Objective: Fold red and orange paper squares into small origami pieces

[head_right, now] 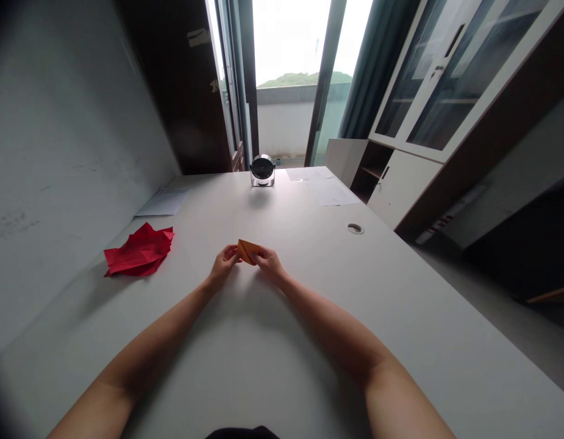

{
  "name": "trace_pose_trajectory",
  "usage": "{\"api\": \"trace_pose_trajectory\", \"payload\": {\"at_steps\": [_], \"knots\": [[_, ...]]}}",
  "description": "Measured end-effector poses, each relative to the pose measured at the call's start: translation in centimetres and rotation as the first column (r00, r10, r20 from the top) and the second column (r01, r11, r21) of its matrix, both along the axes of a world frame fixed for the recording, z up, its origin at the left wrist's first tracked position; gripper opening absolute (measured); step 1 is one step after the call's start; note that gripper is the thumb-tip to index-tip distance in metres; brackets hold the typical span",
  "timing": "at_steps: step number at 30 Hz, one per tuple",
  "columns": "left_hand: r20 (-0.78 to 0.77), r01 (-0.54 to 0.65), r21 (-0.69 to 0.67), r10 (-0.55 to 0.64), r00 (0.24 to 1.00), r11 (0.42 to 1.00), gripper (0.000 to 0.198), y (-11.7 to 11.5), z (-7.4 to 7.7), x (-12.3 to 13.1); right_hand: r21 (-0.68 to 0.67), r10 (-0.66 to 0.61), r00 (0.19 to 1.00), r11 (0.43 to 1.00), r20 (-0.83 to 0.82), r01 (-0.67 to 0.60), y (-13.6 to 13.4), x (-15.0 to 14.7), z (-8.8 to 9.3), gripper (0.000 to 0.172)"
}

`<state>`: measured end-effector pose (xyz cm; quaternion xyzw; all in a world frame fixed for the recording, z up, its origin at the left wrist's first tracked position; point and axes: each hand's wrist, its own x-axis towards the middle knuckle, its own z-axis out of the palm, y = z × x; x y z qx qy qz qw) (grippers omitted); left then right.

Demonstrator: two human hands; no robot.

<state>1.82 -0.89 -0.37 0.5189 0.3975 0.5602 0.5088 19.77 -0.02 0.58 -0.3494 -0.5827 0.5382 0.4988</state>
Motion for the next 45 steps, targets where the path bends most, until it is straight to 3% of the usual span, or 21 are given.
{"api": "trace_pose_trajectory", "payload": {"at_steps": [6, 13, 18, 24, 28, 32, 45], "knots": [[-0.074, 0.0, 0.034, 0.003, 0.997, 0.999, 0.032, 0.1, -0.3, -0.1, 0.035, 0.017, 0.996, 0.999, -0.092, -0.014, 0.0, 0.2, 0.1, 0.039], [-0.277, -0.183, 0.163, 0.223, 0.935, 0.97, 0.03, 0.1, -0.1, -0.7, 0.072, 0.084, 0.996, 0.994, 0.006, -0.084, 0.1, 0.4, 0.1, 0.046], [-0.139, -0.033, 0.086, 0.045, 0.989, 0.996, 0.027, -0.3, 0.3, -0.4, 0.153, 0.052, 0.993, 0.986, 0.104, -0.068, 0.4, 0.2, -0.4, 0.043], [0.022, -0.028, 0.033, 0.027, 0.999, 0.999, 0.022, -0.7, 0.9, 0.2, 0.233, -0.094, 0.989, 0.97, 0.114, 0.066, 0.6, 0.4, -0.7, 0.034], [0.072, -0.018, 0.016, 0.017, 0.997, 1.0, 0.024, -0.6, 0.9, -0.1, 0.139, -0.045, 0.999, 0.989, 0.027, 0.04, 1.0, 0.6, -1.0, 0.032], [0.093, -0.005, -0.001, 0.006, 0.996, 1.0, 0.032, -0.4, 0.6, -0.2, 0.067, 0.0, 1.0, 0.998, -0.018, 0.001, 0.9, 0.4, -1.0, 0.033], [0.006, -0.039, 0.043, 0.039, 0.999, 0.998, 0.044, -0.4, 0.6, 0.0, 0.138, -0.15, 0.987, 0.981, 0.064, 0.14, 0.5, 0.3, -0.6, 0.037]]}}
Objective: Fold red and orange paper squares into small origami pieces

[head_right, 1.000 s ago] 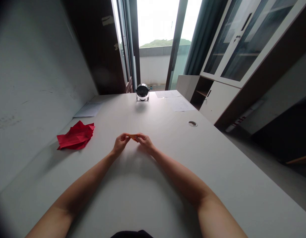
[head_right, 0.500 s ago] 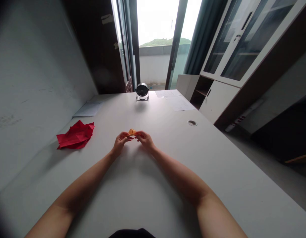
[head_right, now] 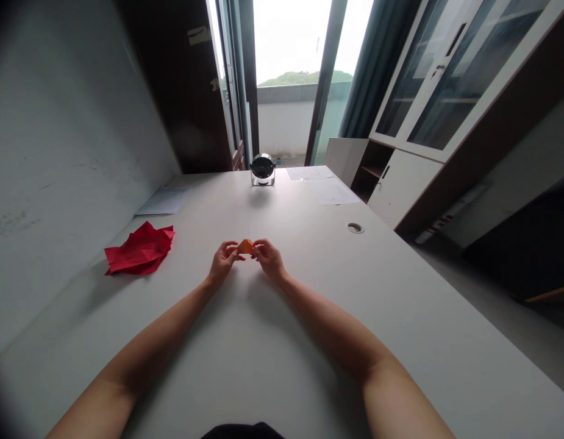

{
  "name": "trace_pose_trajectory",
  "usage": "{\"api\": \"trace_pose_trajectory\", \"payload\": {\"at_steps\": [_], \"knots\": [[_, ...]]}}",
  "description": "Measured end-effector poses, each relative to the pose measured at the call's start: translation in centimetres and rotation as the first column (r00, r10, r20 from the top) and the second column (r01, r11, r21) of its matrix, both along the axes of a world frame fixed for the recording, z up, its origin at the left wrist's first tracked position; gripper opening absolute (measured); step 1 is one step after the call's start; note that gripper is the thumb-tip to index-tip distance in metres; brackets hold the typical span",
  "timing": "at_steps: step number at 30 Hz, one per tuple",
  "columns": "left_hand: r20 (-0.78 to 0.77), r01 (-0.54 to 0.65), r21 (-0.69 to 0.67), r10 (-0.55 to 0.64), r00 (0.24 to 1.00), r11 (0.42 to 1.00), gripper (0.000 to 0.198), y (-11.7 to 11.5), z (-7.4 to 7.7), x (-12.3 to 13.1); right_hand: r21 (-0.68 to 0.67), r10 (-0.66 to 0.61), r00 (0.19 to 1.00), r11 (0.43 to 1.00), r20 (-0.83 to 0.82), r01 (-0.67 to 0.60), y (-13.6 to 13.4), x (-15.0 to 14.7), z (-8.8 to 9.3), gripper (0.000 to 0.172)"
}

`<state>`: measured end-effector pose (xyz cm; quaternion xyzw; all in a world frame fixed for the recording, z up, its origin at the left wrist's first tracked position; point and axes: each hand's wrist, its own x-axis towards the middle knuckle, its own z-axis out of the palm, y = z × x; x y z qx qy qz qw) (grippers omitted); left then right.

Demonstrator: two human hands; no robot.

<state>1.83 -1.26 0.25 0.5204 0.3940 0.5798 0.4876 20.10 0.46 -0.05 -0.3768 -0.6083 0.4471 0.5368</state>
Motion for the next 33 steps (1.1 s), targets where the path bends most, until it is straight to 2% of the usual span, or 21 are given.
{"api": "trace_pose_trajectory", "payload": {"at_steps": [3, 7, 12, 18, 21, 23, 27, 30, 33], "knots": [[-0.018, 0.001, -0.014, -0.002, 1.0, 1.0, 0.049, 0.0, 0.0, 0.0, 0.044, -0.018, 0.998, 0.999, 0.06, 0.015, 0.0, 0.1, -0.1, 0.036], [-0.048, 0.009, -0.02, -0.01, 0.999, 1.0, 0.041, 0.0, -0.1, 0.1, 0.091, -0.079, 0.987, 0.994, 0.14, 0.067, 0.1, 0.2, -0.6, 0.033], [-0.03, -0.027, -0.009, 0.027, 0.999, 1.0, 0.037, 0.0, -0.1, 0.2, 0.072, -0.037, 0.986, 0.997, 0.162, 0.026, 0.1, 0.0, -0.8, 0.037], [-0.029, -0.041, 0.001, 0.041, 0.999, 0.999, 0.035, 0.1, -0.7, 0.2, 0.075, -0.034, 0.959, 0.997, 0.281, 0.013, 0.1, 0.0, -1.1, 0.037], [-0.109, -0.046, 0.028, 0.048, 0.993, 0.999, 0.032, 0.1, -0.8, 0.1, 0.139, -0.067, 0.938, 0.99, 0.341, 0.02, 0.0, 0.1, -1.1, 0.031], [-0.216, -0.05, 0.045, 0.058, 0.975, 0.998, 0.031, 0.0, -0.7, -0.1, 0.219, -0.099, 0.917, 0.976, 0.386, 0.013, -0.2, 0.0, -0.8, 0.029], [-0.437, -0.074, 0.099, 0.11, 0.893, 0.992, 0.029, -0.4, -0.6, -0.5, 0.267, -0.116, 0.851, 0.963, 0.512, -0.029, -0.7, 0.0, -0.5, 0.03], [-0.476, -0.111, 0.123, 0.157, 0.865, 0.986, 0.022, -0.6, -0.4, -0.6, 0.267, -0.117, 0.811, 0.962, 0.574, -0.051, -0.8, 0.1, -0.6, 0.029], [-0.435, -0.139, 0.098, 0.168, 0.885, 0.985, 0.018, -0.6, -0.3, -0.7, 0.288, -0.111, 0.78, 0.953, 0.616, -0.092, -0.8, 0.1, -0.7, 0.027]]}}
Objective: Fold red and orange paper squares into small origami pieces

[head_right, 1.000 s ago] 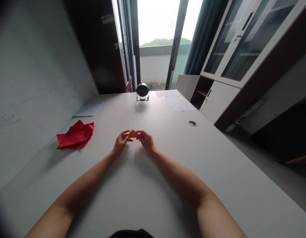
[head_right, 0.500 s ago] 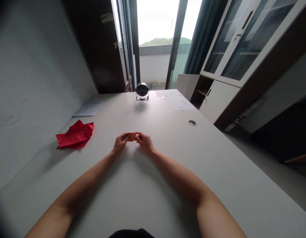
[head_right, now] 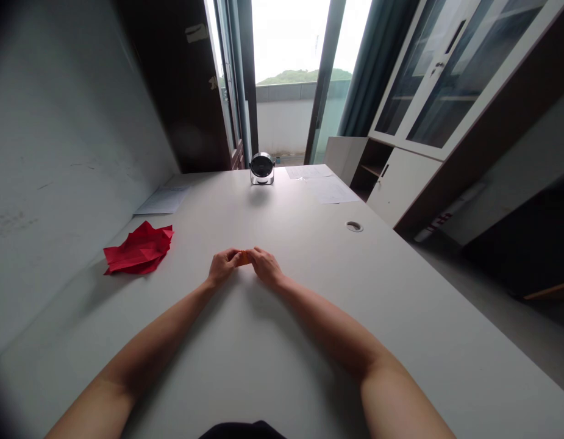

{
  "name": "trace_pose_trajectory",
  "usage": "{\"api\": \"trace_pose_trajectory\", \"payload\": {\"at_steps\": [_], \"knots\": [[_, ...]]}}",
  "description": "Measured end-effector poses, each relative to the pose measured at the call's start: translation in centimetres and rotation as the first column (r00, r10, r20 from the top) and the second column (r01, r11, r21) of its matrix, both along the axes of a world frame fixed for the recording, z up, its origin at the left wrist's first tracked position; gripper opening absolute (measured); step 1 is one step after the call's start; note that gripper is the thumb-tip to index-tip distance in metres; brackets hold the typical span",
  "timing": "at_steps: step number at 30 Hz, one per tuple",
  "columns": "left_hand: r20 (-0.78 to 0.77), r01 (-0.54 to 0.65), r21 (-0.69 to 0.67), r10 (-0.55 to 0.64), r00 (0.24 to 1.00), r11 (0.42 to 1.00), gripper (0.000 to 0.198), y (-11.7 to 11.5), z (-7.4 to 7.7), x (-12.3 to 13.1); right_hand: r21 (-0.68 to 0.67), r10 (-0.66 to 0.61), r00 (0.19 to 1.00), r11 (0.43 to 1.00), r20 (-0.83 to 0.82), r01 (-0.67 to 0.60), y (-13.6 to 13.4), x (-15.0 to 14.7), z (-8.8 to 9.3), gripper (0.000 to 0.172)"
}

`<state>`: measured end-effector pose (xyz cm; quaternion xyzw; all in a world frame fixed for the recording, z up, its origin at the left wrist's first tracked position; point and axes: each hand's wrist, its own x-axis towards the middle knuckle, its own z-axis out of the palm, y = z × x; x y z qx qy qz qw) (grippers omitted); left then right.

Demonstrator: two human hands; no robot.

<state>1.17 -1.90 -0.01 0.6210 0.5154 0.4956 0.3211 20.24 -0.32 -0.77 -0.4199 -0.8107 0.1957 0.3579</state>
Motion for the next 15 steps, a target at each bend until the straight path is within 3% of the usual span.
{"api": "trace_pose_trajectory", "payload": {"at_steps": [4, 11, 15], "knots": [[0.068, 0.016, 0.001, -0.016, 0.998, 1.0, 0.021, 0.0, 0.2, 0.1, 0.046, -0.029, 1.0, 0.999, -0.012, 0.03, 0.0, 0.1, 0.3, 0.027], [-0.183, -0.018, 0.035, 0.024, 0.983, 0.999, 0.027, 0.2, 0.3, 0.0, 0.08, -0.027, 0.995, 0.996, -0.097, 0.035, -0.1, 0.4, 1.1, 0.027], [-0.146, 0.008, 0.002, -0.007, 0.989, 1.0, 0.029, 0.4, 0.0, -0.2, 0.092, -0.005, 0.996, 0.996, -0.092, 0.014, 0.0, 0.5, 1.0, 0.028]]}}
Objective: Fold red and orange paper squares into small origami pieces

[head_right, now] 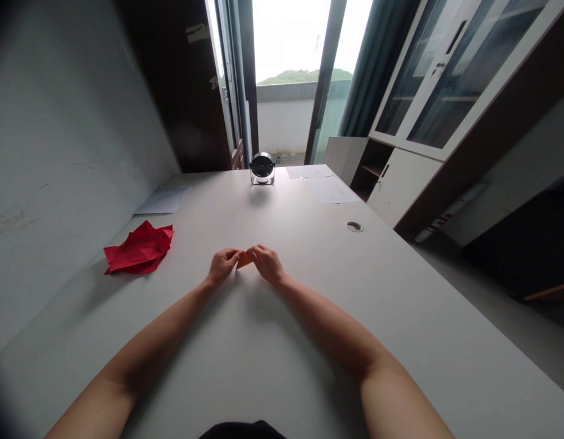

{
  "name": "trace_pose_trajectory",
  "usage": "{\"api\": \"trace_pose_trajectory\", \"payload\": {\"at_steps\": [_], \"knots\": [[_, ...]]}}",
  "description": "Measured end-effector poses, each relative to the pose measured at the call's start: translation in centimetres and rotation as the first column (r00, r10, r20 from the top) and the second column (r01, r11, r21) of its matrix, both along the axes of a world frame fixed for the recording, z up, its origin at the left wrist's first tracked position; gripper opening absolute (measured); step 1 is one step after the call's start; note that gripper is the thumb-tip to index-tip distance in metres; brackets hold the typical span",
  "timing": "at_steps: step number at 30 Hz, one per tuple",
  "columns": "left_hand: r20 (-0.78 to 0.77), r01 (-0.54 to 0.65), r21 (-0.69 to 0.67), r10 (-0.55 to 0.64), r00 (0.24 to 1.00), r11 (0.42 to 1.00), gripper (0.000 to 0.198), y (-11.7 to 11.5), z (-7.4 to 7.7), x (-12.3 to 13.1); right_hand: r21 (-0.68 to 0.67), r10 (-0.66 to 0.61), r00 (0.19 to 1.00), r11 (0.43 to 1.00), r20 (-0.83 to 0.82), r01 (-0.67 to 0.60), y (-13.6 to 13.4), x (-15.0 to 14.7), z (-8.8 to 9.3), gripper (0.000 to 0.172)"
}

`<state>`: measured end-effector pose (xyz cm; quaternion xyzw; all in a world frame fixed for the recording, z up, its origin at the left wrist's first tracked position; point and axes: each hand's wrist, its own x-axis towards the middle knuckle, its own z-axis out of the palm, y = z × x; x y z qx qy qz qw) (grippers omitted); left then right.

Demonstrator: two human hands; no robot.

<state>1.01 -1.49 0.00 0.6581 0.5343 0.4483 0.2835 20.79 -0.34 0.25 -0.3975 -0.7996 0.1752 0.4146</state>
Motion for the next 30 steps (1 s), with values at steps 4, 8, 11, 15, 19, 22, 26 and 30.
{"api": "trace_pose_trajectory", "payload": {"at_steps": [4, 8, 11, 15, 19, 22, 26, 30], "knots": [[0.087, 0.028, -0.066, -0.022, 0.996, 0.997, 0.032, 0.06, -0.24, 0.01, 0.009, 0.026, 0.999, 1.0, -0.018, -0.026, -0.01, 0.1, 0.02, 0.028], [0.166, 0.047, -0.089, -0.032, 0.986, 0.995, 0.033, 0.1, -0.32, 0.03, 0.018, 0.059, 0.998, 0.998, -0.033, -0.058, -0.17, -0.03, 0.3, 0.028], [0.242, 0.075, -0.104, -0.048, 0.969, 0.992, 0.033, 0.22, -0.25, 0.03, 0.026, 0.072, 0.993, 0.997, -0.089, -0.07, -0.42, -0.28, 0.6, 0.028], [0.409, 0.126, -0.107, -0.072, 0.91, 0.986, 0.036, 0.56, -0.06, 0.0, -0.048, 0.033, 0.967, 0.998, -0.254, -0.047, -0.63, -0.42, 0.84, 0.027], [0.541, 0.104, -0.109, -0.029, 0.841, 0.989, 0.036, 0.87, -0.01, -0.12, -0.147, 0.007, 0.92, 0.987, -0.391, -0.07, -0.56, -0.3, 0.78, 0.027], [0.575, 0.137, -0.105, -0.052, 0.817, 0.985, 0.036, 0.92, -0.04, -0.14, -0.147, 0.024, 0.92, 0.985, -0.39, -0.088, -0.56, -0.43, 0.75, 0.023], [0.585, 0.182, -0.105, -0.087, 0.807, 0.978, 0.037, 0.84, -0.05, -0.03, -0.143, 0.082, 0.928, 0.979, -0.364, -0.142, -0.68, -0.76, 0.73, 0.022], [0.609, 0.227, -0.119, -0.109, 0.786, 0.967, 0.037, 0.81, -0.02, -0.06, -0.194, 0.124, 0.905, 0.956, -0.406, -0.218, -0.39, -0.84, 0.24, 0.028]]}}
